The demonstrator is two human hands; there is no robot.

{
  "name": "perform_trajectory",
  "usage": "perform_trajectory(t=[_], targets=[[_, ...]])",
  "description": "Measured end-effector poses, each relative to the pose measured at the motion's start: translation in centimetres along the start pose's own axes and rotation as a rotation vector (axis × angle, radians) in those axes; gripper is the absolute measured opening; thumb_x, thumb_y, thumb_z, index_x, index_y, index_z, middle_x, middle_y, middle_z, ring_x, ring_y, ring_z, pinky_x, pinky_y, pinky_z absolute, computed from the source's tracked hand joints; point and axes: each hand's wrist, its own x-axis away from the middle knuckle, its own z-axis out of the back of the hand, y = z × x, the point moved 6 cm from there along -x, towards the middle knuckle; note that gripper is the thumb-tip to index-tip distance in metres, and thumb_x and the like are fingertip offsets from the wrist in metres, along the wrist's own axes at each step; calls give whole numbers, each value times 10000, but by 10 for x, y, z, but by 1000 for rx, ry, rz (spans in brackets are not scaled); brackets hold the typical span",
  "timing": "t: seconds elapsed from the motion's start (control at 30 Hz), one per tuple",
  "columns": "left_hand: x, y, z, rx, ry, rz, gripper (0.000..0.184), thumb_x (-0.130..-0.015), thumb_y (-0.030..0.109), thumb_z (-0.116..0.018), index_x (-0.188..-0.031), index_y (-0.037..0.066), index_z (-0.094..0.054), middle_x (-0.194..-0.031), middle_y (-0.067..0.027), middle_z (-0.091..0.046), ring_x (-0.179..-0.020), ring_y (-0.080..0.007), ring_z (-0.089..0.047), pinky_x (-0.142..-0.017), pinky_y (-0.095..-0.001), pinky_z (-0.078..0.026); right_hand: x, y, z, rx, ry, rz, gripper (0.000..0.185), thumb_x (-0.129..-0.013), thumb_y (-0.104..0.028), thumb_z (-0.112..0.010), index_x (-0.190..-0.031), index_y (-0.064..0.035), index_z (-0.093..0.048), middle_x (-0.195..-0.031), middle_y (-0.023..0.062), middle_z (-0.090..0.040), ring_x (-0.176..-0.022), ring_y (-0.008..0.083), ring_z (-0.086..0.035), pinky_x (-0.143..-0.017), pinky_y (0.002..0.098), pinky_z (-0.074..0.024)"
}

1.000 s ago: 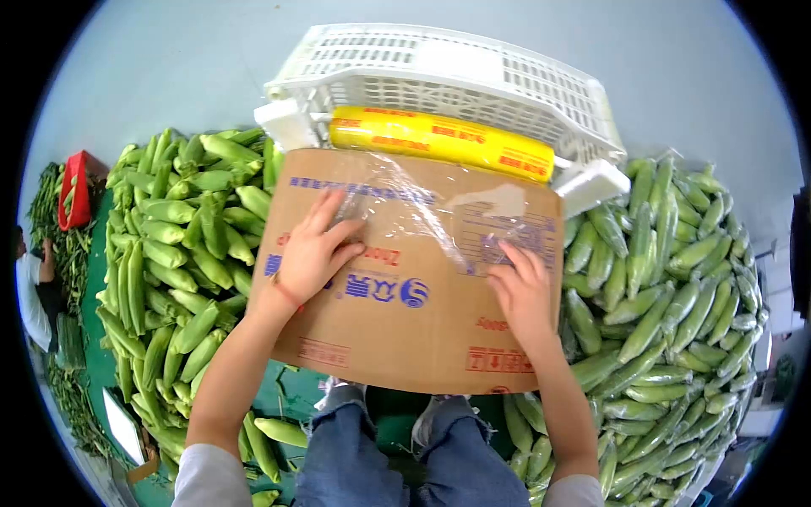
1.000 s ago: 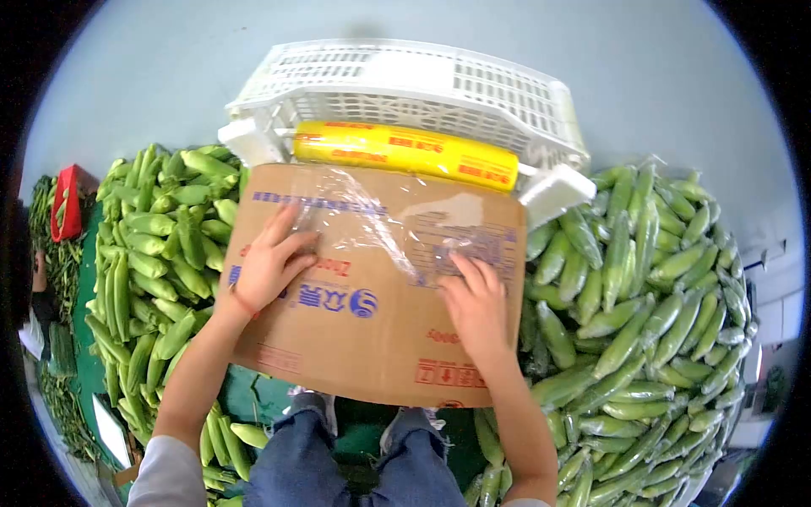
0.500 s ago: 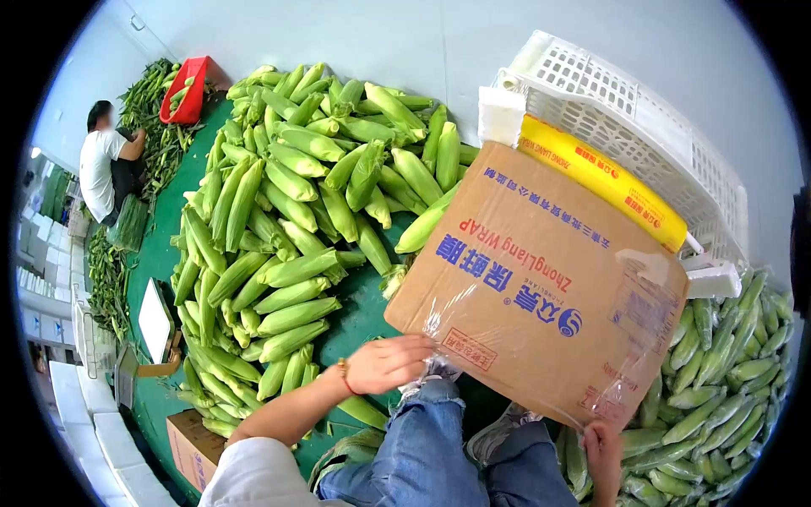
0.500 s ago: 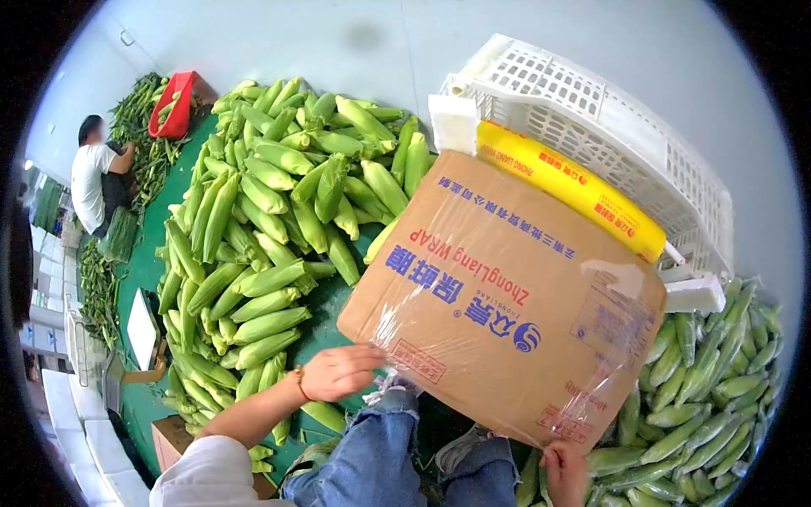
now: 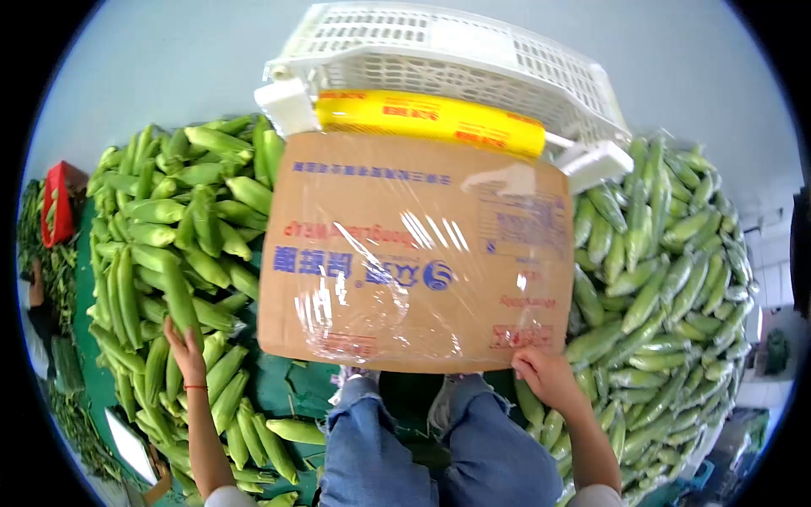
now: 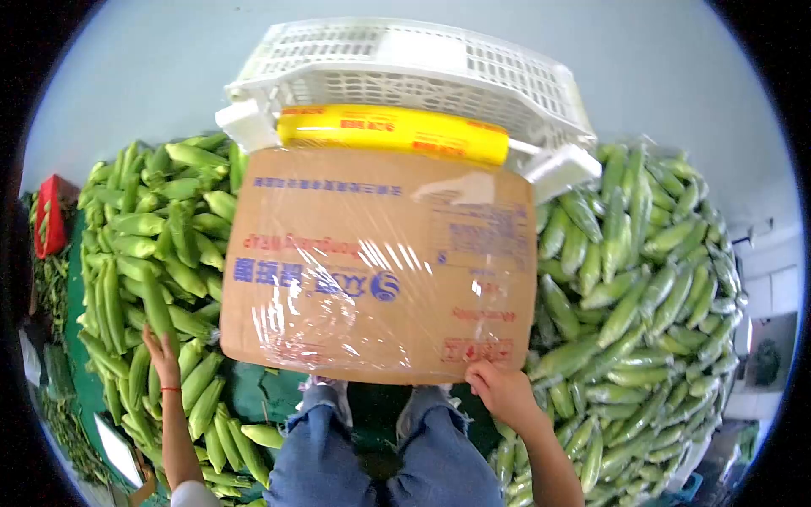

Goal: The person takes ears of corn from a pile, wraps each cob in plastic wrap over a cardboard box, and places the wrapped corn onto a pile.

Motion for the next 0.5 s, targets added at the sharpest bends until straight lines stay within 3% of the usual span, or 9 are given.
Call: perform_trajectory(t=[0.07, 0.13, 0.17, 0.23, 0.3, 0.33, 0.43, 0.47, 0.5], targets=[[20, 95, -23, 270, -31, -133, 505, -984, 171, -513, -1433, 31, -328, -1315, -156, -524, -1157, -246, -545, -978, -363, -429, -3, -1, 0, 4, -39, -9, 74, -923, -171, -575, -929, -98, -570, -750, 84, -648, -695, 281, -657, -612, 386, -499], [47, 222, -58, 23, -299, -362, 470, -864, 210, -666, -1261, -3, -533, -1196, -163, -599, -1072, -300, -596, -934, -365, -460, -3, -3, 0, 20, -22, -7, 74, -922, -175, -576, -925, -101, -569, -765, 93, -647, -699, 297, -651, -612, 392, -499], [65, 293, -77, -190, -316, -835, 526, -775, 320, -749, -1195, 43, -597, -1135, -151, -625, -1013, -316, -613, -860, -375, -504, -3, -5, 1, 22, -2, 0, 74, -921, -176, -577, -922, -103, -568, -772, 97, -647, -701, 306, -648, -612, 396, -499], [97, 354, -125, -311, -327, -1143, 498, -742, 442, -730, -1175, 218, -628, -1025, -103, -639, -895, -265, -640, -718, -365, -540, 1, -14, 0, 114, 44, 3, 106, -924, -186, -579, -918, -81, -564, -771, 121, -634, -710, 328, -635, -615, 403, -497], [109, 385, -169, -334, -510, -1159, 480, -748, 443, -719, -1174, 239, -632, -1001, -89, -629, -864, -256, -640, -712, -350, -538, 8, -29, 9, 204, 92, -1, 112, -930, -180, -575, -920, -69, -564, -752, 131, -621, -716, 320, -636, -623, 391, -497], [113, 391, -188, -399, -631, -1135, 497, -745, 437, -722, -1186, 228, -630, -1039, -87, -629, -896, -260, -637, -724, -357, -538, 8, -33, 14, -104, -65, -57, 99, -935, -155, -570, -930, -57, -559, -743, 137, -613, -718, 307, -636, -642, 365, -495], [104, 387, -221, -373, -819, -1091, 510, -744, 436, -719, -1195, 217, -628, -1117, -102, -609, -972, -288, -622, -771, -377, -536, -8, -29, 36, -1022, 34, 30, 117, -937, -145, -571, -1001, -48, -578, -825, 140, -631, -743, 292, -632, -678, 332, -486], [104, 385, -226, -332, -858, -1085, 508, -745, 440, -715, -1193, 217, -629, -1136, -110, -599, -994, -300, -616, -789, -384, -536, -28, -35, 36, -928, 161, 46, 168, -926, -163, -590, -1044, -44, -586, -902, 135, -634, -797, 295, -624, -717, 347, -480], [106, 391, -223, -294, -734, -1168, 499, -751, 437, -713, -1192, 219, -630, -1179, -123, -580, -1028, -315, -604, -814, -394, -531, -60, -47, 33, -824, 283, 81, 224, -915, -181, -610, -1088, -40, -593, -979, 131, -637, -852, 297, -617, -755, 361, -474]])
